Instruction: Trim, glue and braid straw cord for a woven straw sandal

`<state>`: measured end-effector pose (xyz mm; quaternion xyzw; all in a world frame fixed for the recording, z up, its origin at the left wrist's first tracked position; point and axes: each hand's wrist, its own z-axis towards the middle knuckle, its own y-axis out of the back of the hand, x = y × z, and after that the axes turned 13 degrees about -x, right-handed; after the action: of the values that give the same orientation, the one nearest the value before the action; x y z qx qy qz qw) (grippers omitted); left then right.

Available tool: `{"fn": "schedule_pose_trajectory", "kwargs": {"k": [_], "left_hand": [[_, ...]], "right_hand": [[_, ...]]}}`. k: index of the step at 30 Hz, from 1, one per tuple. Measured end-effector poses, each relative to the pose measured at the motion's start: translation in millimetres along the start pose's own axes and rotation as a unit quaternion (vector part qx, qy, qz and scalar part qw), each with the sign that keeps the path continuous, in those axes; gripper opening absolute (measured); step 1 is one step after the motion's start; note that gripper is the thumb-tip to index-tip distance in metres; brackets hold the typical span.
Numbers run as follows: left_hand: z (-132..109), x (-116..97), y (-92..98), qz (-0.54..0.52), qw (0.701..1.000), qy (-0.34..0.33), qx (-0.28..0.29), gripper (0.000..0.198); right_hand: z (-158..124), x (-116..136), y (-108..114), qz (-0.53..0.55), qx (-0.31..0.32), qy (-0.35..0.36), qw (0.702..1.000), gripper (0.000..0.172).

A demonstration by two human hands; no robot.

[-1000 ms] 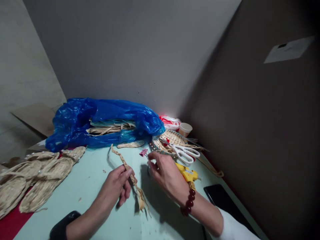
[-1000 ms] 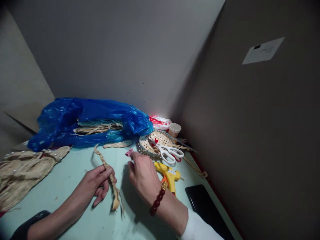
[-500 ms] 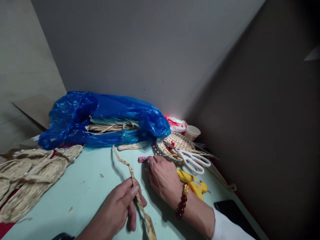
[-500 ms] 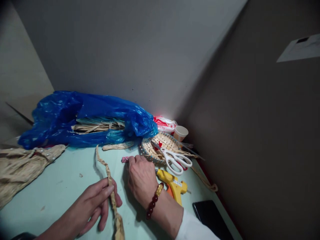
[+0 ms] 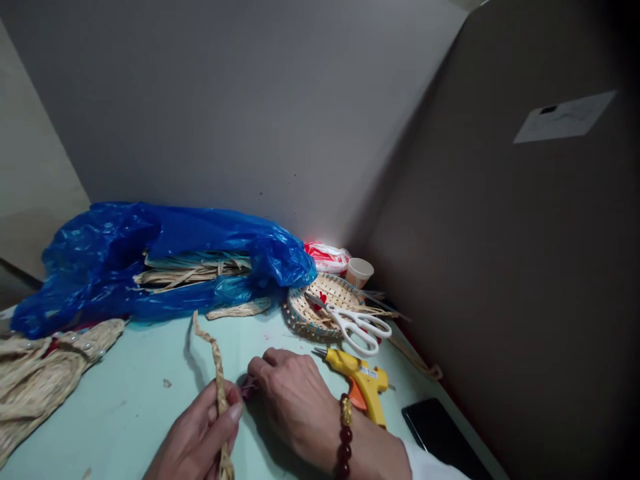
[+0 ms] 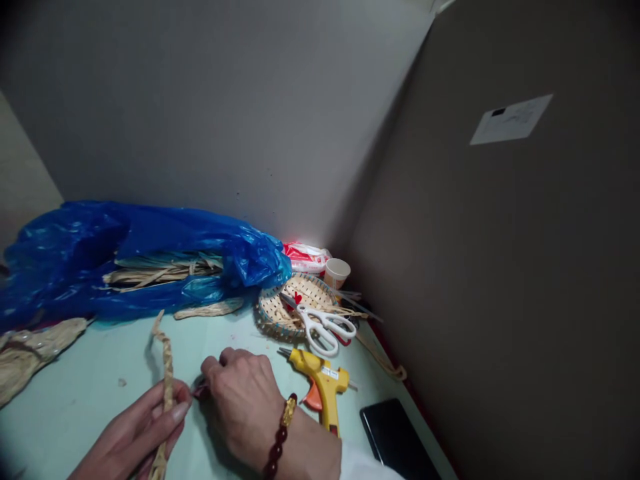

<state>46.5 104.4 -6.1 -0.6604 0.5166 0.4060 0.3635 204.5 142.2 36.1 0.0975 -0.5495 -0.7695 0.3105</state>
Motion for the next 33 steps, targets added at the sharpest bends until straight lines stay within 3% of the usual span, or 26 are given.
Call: {"fn": "schedule_pose_trajectory", "kwargs": {"k": [3,7,12,16,20,27,33], "left_hand": [[-5,-4,-0.3,0.025,0.999,-0.036,0.008,0.040],[-10,-7,-0.4,0.046,0.999,-0.017,-0.003,0.039],[-19,-2,-2.3,0.107,0.991,-0.033,0.070,0.042],[-27,-8,-5.1,0.129,0.982,-0.085,0.111,0.031],[-22,-13,-7.2,0.142,0.977,-0.079,0.139,0.029],[-12,-13,-10.1,0.128,0.976,-0.088,0.155,0.025],[-17,-23,-9.2,0.128,0.976,-0.051,0.167,0.031]], "right_hand": [[-17,2,9,0.050,0.002,-0.046,0.998,0.010],[-38,6,16,0.093,0.000,-0.101,0.990,0.022],[-54,12,21,0.166,-0.040,-0.156,0.973,0.022],[-54,11,26,0.203,-0.075,-0.165,0.962,0.023],[-50,10,28,0.235,-0.065,-0.169,0.955,0.024],[-38,2,37,0.274,-0.035,-0.206,0.939,0.007],[-32,-13,38,0.416,0.018,-0.242,0.877,0.008]]}}
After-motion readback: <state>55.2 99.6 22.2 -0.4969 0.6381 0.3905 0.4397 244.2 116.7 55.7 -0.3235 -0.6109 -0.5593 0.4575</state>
